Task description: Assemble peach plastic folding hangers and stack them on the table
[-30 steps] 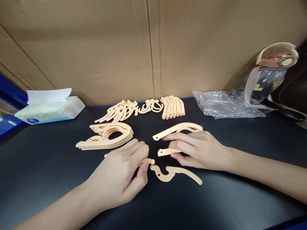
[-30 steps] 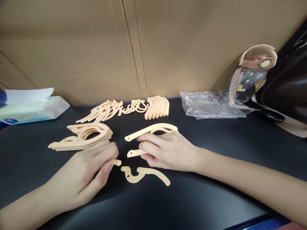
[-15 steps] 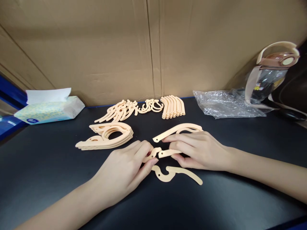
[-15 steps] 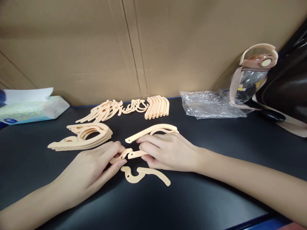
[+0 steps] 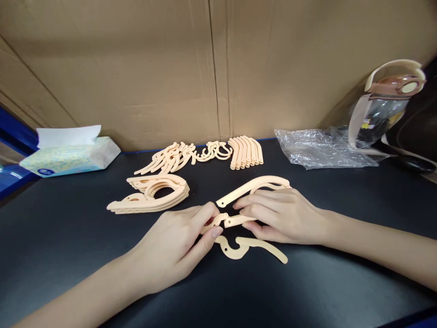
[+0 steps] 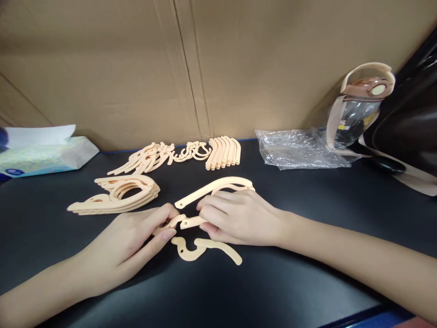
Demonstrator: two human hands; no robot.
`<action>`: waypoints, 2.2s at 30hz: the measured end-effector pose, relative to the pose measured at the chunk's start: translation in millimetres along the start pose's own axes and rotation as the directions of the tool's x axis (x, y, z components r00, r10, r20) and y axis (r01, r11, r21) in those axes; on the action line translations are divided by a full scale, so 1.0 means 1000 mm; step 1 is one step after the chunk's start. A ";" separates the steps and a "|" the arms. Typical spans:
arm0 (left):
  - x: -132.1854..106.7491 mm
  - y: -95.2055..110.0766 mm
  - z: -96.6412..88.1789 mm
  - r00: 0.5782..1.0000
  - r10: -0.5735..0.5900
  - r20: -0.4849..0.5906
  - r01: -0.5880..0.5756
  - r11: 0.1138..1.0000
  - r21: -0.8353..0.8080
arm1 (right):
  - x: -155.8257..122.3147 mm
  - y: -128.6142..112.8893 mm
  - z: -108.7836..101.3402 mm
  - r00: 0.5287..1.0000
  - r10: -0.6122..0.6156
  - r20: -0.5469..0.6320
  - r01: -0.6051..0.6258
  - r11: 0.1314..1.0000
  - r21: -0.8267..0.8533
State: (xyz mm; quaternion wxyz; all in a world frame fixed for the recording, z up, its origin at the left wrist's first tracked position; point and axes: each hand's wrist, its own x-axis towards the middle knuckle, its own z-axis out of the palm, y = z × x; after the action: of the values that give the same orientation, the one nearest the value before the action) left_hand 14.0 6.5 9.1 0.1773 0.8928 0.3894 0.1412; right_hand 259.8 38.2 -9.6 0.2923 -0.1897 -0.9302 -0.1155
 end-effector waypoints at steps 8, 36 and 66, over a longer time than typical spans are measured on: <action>0.002 -0.004 -0.001 0.997 0.081 0.016 -0.081 0.997 0.006 | 0.001 0.001 -0.002 1.000 -0.029 0.008 0.029 1.000 0.005; 0.002 -0.008 0.004 0.986 0.165 0.015 -0.165 0.965 0.206 | -0.003 0.004 0.000 0.994 0.016 0.112 -0.026 0.995 0.094; -0.001 -0.013 0.019 0.941 0.296 -0.162 -0.191 0.864 0.466 | -0.002 0.002 0.002 0.992 0.026 0.126 -0.049 0.982 0.180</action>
State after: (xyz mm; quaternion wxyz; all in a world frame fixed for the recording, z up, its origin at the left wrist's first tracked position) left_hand 12.4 10.0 -13.8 -0.0961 0.9293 0.3124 0.1718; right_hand 261.1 40.2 -11.7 0.2526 -0.1864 -0.9494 -0.0122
